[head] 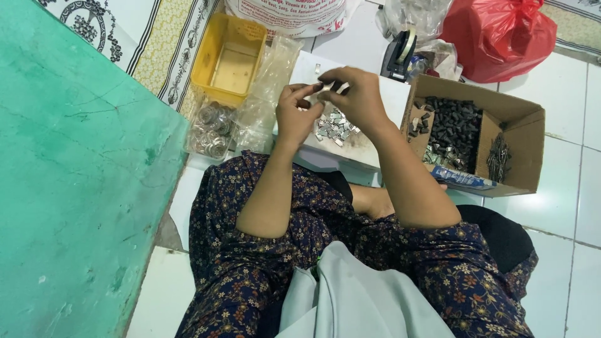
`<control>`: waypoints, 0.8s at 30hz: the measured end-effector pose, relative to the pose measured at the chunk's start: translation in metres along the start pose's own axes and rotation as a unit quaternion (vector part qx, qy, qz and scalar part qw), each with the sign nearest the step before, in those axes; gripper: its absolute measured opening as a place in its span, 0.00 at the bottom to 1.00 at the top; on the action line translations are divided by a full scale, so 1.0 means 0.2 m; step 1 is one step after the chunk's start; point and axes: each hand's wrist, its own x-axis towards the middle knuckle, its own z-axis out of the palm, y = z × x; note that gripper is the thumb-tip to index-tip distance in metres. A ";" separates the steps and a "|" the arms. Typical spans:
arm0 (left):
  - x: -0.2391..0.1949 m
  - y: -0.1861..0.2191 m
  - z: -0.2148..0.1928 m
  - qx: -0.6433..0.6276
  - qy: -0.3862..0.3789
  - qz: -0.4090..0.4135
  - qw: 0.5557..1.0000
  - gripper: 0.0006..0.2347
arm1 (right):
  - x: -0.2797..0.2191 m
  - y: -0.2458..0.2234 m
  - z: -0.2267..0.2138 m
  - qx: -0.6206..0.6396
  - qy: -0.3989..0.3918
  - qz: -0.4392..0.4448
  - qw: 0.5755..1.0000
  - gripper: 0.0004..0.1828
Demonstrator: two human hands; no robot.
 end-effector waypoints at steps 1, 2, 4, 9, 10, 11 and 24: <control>0.00 0.06 -0.03 0.000 0.000 0.000 1.000 0.19 | 0.01 -0.03 -0.02 0.000 0.000 0.001 1.000 0.17; 0.00 0.13 -0.05 -0.052 -0.002 -0.040 0.998 0.16 | 0.01 -0.07 -0.05 0.013 0.055 0.022 0.998 0.12; -0.01 0.19 -0.09 -0.104 -0.003 -0.081 0.991 0.14 | 0.01 -0.03 -0.06 0.026 0.110 0.045 0.993 0.07; -0.04 0.02 0.01 0.042 0.098 0.046 0.993 0.17 | -0.15 0.40 0.08 -0.222 -0.042 0.138 0.964 0.30; -0.05 0.04 0.01 0.042 0.098 0.046 0.993 0.17 | -0.19 0.36 0.09 -0.222 -0.042 0.138 0.964 0.30; -0.06 0.07 0.01 0.028 0.083 0.045 0.995 0.17 | -0.23 0.32 0.11 -0.264 -0.079 0.162 0.947 0.30; -0.06 0.07 0.03 0.038 0.061 0.081 0.994 0.17 | -0.33 0.83 0.15 -0.203 0.012 0.174 0.963 0.16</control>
